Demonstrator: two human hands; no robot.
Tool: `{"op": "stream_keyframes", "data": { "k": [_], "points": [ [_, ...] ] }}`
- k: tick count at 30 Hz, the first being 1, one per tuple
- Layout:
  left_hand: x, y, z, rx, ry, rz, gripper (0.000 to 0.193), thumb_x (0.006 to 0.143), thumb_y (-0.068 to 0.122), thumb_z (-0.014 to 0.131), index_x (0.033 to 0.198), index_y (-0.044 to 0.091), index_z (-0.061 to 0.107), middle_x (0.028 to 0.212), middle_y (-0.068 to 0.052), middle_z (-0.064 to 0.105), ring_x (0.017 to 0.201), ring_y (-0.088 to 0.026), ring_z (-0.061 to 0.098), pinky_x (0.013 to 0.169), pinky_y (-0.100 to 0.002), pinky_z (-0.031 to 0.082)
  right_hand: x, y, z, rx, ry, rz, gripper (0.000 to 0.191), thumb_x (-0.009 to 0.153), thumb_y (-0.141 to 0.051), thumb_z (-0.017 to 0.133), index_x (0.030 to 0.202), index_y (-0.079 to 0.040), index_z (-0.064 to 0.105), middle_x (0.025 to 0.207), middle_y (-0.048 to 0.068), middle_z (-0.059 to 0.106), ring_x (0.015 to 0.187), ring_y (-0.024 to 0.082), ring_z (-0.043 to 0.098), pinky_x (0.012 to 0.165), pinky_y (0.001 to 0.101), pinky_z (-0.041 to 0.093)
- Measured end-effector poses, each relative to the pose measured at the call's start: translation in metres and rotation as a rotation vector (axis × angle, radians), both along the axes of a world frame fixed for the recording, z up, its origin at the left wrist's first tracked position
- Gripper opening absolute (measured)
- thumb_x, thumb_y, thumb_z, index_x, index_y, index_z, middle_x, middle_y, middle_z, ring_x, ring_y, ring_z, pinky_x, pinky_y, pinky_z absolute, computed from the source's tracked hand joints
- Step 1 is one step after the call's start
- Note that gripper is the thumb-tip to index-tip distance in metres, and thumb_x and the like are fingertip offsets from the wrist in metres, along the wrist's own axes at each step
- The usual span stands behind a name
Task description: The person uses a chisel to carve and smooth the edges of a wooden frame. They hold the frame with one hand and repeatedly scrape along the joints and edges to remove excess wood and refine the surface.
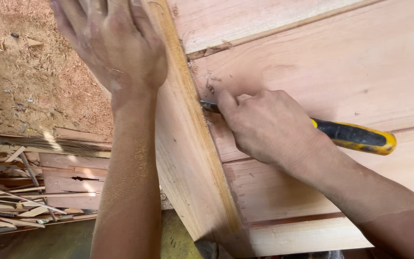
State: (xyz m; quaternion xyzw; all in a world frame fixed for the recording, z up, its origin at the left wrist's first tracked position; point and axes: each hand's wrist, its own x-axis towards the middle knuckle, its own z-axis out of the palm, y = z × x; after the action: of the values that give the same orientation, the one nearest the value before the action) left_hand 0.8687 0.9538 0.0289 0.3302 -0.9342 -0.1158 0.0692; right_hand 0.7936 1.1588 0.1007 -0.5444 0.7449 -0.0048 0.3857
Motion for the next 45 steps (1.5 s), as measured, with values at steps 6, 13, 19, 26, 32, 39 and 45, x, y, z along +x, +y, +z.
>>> {"op": "stream_keyframes", "data": {
  "k": [6,13,19,26,32,39,45],
  "points": [
    [0.003,0.002,-0.002,0.041,-0.2,0.084,0.038,0.111,0.034,0.042,0.124,0.011,0.069,0.135,-0.016,0.064,0.148,-0.04,0.033,0.124,-0.058,0.01,0.019,0.029,-0.008,0.126,-0.09,0.118,0.008,0.089,-0.001,0.049,0.096,-0.002,0.052,0.061,0.01,0.062,0.045,0.019,0.063,0.039,0.0381,0.055],
    [0.007,-0.001,-0.005,-0.03,-0.134,0.054,0.039,0.112,0.03,0.039,0.128,0.013,0.069,0.143,-0.013,0.062,0.149,-0.035,0.037,0.127,-0.06,0.012,0.052,0.069,-0.014,0.175,-0.192,0.158,0.005,0.087,-0.002,0.051,0.092,-0.004,0.051,0.066,0.01,0.063,0.048,0.021,0.065,0.042,0.0388,0.056],
    [0.008,-0.003,-0.014,-0.112,-0.009,0.035,0.039,0.111,0.033,0.041,0.132,0.019,0.072,0.15,-0.008,0.057,0.145,-0.036,0.036,0.123,-0.057,0.019,0.047,0.074,0.001,0.37,-0.376,0.218,0.028,0.091,-0.011,0.051,0.118,-0.003,0.05,0.084,0.015,0.065,0.065,0.028,0.068,0.056,0.0455,0.06],
    [0.01,-0.008,-0.02,-0.14,-0.072,0.075,0.048,0.113,0.039,0.037,0.152,0.021,0.06,0.162,-0.001,0.049,0.155,-0.028,0.028,0.13,-0.054,0.016,-0.008,0.022,0.007,0.164,-0.262,-0.34,0.034,0.104,-0.017,0.044,0.134,-0.002,0.049,0.107,0.023,0.062,0.065,0.032,0.07,0.055,0.0466,0.061],
    [0.013,-0.005,-0.02,-0.107,-0.138,0.1,0.049,0.112,0.04,0.036,0.152,0.021,0.058,0.163,-0.001,0.045,0.155,-0.028,0.025,0.13,-0.055,0.014,-0.018,-0.019,0.013,0.201,-0.204,-0.37,0.048,0.098,-0.004,0.044,0.146,-0.006,0.042,0.072,0.02,0.068,0.071,0.037,0.07,0.065,0.0521,0.057],
    [0.006,-0.003,-0.006,-0.097,-0.157,0.066,0.049,0.113,0.039,0.036,0.155,0.018,0.054,0.164,-0.003,0.043,0.155,-0.03,0.023,0.129,-0.055,0.014,-0.013,-0.027,0.019,-0.046,0.045,-0.334,0.025,0.09,-0.011,0.054,0.115,-0.008,0.057,0.083,0.018,0.07,0.072,0.038,0.07,0.059,0.0534,0.056],
    [0.008,0.005,0.005,-0.053,-0.051,0.023,0.04,0.113,0.028,0.042,0.146,0.014,0.062,0.155,-0.009,0.053,0.15,-0.037,0.032,0.126,-0.059,0.016,-0.014,-0.032,0.005,-0.066,0.132,-0.36,0.034,0.109,-0.039,0.053,0.111,-0.006,0.057,0.094,0.017,0.071,0.068,0.042,0.068,0.055,0.0557,0.054]
  ]
}}
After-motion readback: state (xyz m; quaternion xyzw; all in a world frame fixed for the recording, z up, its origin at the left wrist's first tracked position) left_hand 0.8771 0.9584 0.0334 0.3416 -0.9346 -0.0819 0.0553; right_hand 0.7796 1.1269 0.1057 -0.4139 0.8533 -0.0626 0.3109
